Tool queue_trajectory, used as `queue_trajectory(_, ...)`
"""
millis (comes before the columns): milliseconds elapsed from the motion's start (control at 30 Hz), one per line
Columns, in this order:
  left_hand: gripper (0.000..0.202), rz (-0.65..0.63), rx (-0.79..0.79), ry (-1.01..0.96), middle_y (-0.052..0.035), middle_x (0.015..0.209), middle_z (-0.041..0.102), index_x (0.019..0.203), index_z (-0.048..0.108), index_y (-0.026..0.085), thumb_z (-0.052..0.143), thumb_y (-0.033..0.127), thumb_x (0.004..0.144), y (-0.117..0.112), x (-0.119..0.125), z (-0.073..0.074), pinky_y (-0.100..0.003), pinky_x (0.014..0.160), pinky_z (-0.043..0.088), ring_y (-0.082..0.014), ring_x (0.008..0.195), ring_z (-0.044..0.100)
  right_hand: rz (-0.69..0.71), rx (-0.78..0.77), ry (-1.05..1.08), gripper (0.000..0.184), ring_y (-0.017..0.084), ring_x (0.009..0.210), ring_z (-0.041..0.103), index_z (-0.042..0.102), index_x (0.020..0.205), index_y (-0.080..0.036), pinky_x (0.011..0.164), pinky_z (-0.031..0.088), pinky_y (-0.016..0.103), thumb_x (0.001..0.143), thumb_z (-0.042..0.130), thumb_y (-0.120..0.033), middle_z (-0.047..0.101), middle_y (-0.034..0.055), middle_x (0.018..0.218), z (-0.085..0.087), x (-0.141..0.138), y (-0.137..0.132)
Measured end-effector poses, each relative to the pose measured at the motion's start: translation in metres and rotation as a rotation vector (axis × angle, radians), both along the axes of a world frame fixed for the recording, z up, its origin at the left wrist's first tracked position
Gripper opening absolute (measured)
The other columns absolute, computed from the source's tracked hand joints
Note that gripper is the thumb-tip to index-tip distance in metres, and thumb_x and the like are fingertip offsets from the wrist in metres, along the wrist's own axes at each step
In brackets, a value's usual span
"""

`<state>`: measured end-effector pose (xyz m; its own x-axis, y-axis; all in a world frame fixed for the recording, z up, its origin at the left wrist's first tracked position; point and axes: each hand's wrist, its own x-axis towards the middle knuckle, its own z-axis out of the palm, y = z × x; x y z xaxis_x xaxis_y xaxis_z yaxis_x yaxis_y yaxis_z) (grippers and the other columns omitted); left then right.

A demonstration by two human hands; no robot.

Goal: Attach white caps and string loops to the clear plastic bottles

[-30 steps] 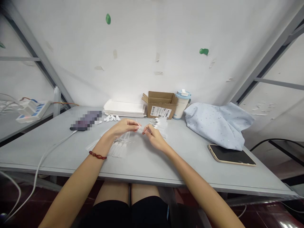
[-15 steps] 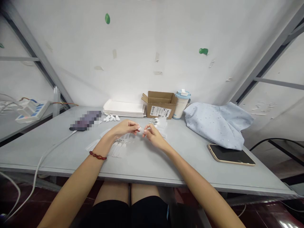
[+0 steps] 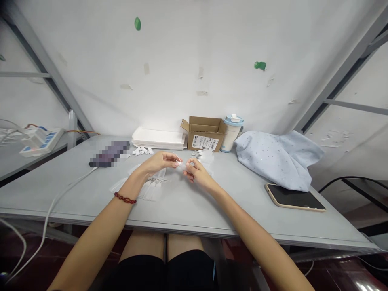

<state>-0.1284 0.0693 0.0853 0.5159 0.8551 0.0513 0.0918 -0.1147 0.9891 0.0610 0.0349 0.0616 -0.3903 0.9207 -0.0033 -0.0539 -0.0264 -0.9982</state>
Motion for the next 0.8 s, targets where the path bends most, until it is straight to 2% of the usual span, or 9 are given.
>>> queue_trajectory(100,0.026,0.010,-0.018,0.000,-0.0045,0.085,0.066,0.082,0.069,0.014,0.073,0.034,0.065,-0.0008,0.0018,0.0001,-0.031,0.081,0.044,-0.0134,0.077,0.057,-0.005,0.014,-0.005,0.028,0.006,0.046,0.031,0.038,0.083,-0.023,0.046,0.028,0.021,0.081,0.052,-0.046,0.053,-0.0042,0.063,0.0006,0.0001,0.0003)
queue_trajectory(233,0.039,0.077,-0.083,0.079,-0.0052,0.072,0.063,0.072,0.066,0.011,0.068,0.049,0.068,-0.0032,0.0061,0.0001,-0.030,0.067,0.047,-0.0124,0.065,0.055,-0.012,0.033,-0.011,0.028,0.006,0.045,0.031,0.037,0.082,-0.023,0.046,0.028,0.021,0.081,0.053,-0.046,0.053,-0.0044,0.063,0.0032,0.0000,-0.0006)
queue_trajectory(367,0.043,0.088,-0.060,0.102,-0.0038,0.066,0.060,0.067,0.063,0.011,0.069,0.053,0.065,-0.0054,0.0079,0.0004,-0.028,0.060,0.047,-0.0116,0.060,0.053,-0.018,0.022,-0.014,0.027,0.006,0.045,0.031,0.037,0.082,-0.023,0.046,0.027,0.021,0.082,0.052,-0.046,0.052,-0.0049,0.062,0.0056,-0.0001,-0.0020)
queue_trajectory(600,0.038,0.034,0.006,0.134,-0.0051,0.074,0.063,0.075,0.066,0.011,0.068,0.049,0.068,-0.0055,0.0057,0.0020,-0.030,0.068,0.047,-0.0126,0.065,0.056,-0.013,-0.027,0.012,0.029,0.006,0.045,0.030,0.037,0.082,-0.023,0.047,0.027,0.021,0.080,0.054,-0.046,0.050,-0.0057,0.061,0.0034,0.0015,-0.0010)
queue_trajectory(800,0.029,-0.041,0.062,0.084,-0.0043,0.080,0.063,0.082,0.067,0.012,0.068,0.039,0.071,-0.0031,0.0041,0.0004,-0.030,0.076,0.046,-0.0132,0.072,0.057,-0.024,-0.071,0.040,0.030,0.006,0.044,0.030,0.037,0.081,-0.023,0.046,0.026,0.021,0.079,0.056,-0.046,0.049,-0.0057,0.059,0.0038,0.0017,-0.0011)
